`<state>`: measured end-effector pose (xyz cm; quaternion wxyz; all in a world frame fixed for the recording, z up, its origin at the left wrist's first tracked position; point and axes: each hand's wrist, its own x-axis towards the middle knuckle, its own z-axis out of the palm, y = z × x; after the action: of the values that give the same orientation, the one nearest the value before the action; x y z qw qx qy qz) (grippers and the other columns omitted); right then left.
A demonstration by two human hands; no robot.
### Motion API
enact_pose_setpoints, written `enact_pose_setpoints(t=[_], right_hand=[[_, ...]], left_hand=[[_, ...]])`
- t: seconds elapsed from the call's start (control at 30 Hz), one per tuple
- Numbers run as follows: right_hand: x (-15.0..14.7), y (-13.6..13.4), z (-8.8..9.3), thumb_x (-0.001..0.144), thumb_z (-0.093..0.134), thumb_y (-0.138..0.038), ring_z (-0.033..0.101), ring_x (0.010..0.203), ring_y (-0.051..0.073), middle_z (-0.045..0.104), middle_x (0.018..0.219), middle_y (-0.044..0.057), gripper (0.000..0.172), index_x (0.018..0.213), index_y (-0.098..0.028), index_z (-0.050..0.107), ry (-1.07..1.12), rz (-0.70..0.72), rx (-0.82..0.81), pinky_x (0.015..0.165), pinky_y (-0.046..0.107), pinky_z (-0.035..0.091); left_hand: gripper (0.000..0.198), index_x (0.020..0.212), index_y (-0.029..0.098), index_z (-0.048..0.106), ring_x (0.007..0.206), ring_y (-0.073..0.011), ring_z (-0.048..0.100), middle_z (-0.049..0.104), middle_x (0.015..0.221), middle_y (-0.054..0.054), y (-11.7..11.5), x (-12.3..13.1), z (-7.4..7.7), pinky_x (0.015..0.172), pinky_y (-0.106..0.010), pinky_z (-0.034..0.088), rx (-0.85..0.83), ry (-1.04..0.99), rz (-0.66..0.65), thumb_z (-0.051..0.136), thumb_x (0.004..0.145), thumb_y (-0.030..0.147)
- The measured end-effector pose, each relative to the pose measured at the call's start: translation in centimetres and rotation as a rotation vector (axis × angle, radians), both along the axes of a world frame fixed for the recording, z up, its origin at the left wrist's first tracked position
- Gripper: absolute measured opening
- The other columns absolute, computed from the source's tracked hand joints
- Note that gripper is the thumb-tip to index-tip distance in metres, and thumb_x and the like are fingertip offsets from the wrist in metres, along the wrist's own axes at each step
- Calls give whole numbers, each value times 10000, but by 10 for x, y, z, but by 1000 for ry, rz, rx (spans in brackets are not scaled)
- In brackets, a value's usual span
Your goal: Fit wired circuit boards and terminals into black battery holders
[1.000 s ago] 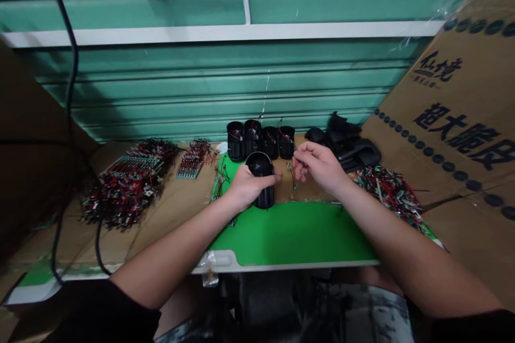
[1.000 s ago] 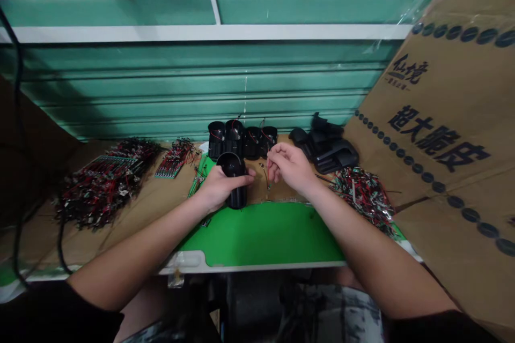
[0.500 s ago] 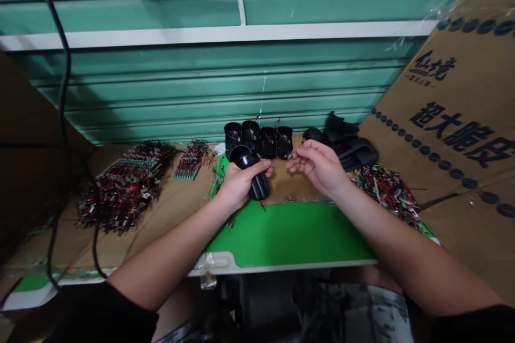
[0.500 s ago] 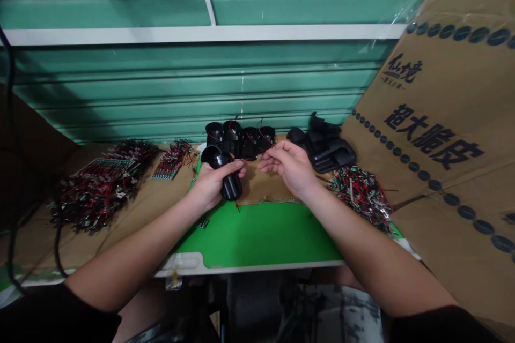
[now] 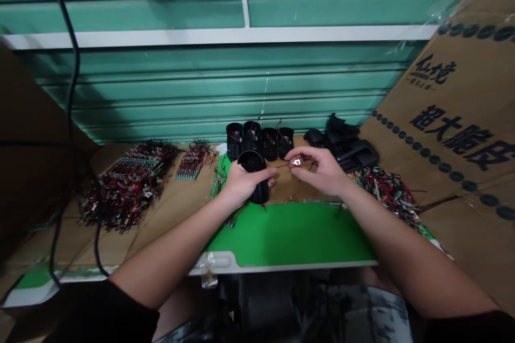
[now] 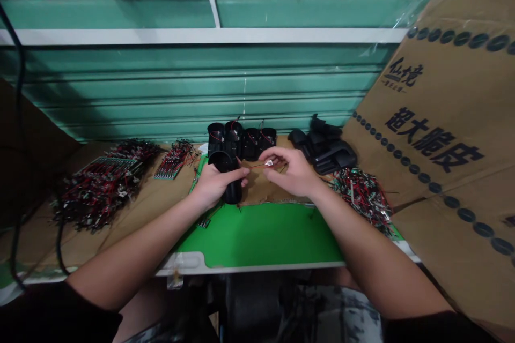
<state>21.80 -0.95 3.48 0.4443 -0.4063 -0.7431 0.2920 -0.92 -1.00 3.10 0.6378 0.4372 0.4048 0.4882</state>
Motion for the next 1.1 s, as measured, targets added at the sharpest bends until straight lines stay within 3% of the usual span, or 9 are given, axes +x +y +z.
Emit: enact_pose_setpoints(t=[0.03, 0.1, 0.37, 0.5, 0.7, 0.9, 1.1], right_hand=[[-1, -1, 1, 890, 755, -351, 725, 842, 224, 797, 943, 58, 189, 1018, -222, 806, -18, -22, -17, 775, 357, 570], [-3, -1, 0, 902, 758, -402, 714, 766, 216, 805, 875, 55, 197, 894, -219, 830, -24, -74, -45, 712, 342, 554], [-12, 5, -10, 810, 845, -487, 715, 750, 220, 818, 846, 67, 283, 892, -217, 873, 245, -144, -210, 720, 354, 572], [-20, 3, -13, 775, 887, -501, 689, 706, 194, 810, 828, 56, 328, 928, -212, 874, 336, -91, -317, 682, 334, 569], [-26, -3, -15, 802, 886, -528, 706, 753, 200, 822, 891, 54, 327, 940, -233, 867, 300, 48, -330, 705, 339, 573], [-16, 1, -11, 821, 868, -507, 661, 702, 179, 767, 787, 35, 300, 856, -212, 825, 290, 36, -380, 682, 320, 538], [-12, 5, -6, 826, 855, -472, 619, 666, 169, 698, 703, 12, 281, 807, -202, 784, 331, -3, -326, 668, 317, 501]], left_hand=[[483, 812, 139, 694, 566, -169, 699, 711, 689, -25, 0, 0, 0, 583, -303, 606, -3, 5, 3, 1047, 532, 313], [473, 795, 143, 692, 561, -167, 693, 702, 683, -20, 1, -1, 1, 570, -299, 598, -3, 15, 16, 1045, 531, 314], [502, 899, 129, 724, 614, -158, 711, 748, 767, -39, 5, -3, 3, 643, -304, 627, -47, -75, 88, 1044, 543, 280], [509, 909, 123, 727, 650, -163, 725, 759, 784, -49, 5, -2, 2, 672, -303, 635, -55, -109, 105, 1051, 553, 291], [488, 898, 125, 730, 665, -170, 731, 761, 800, -52, 6, -4, 3, 685, -315, 636, -44, -117, 121, 1042, 561, 289], [450, 855, 136, 709, 613, -168, 702, 724, 727, -28, 5, -5, 3, 631, -308, 595, -15, -58, 73, 1017, 557, 271], [418, 860, 123, 746, 583, -158, 683, 715, 695, -32, 0, -5, 5, 597, -285, 561, -83, 28, -101, 997, 554, 257]])
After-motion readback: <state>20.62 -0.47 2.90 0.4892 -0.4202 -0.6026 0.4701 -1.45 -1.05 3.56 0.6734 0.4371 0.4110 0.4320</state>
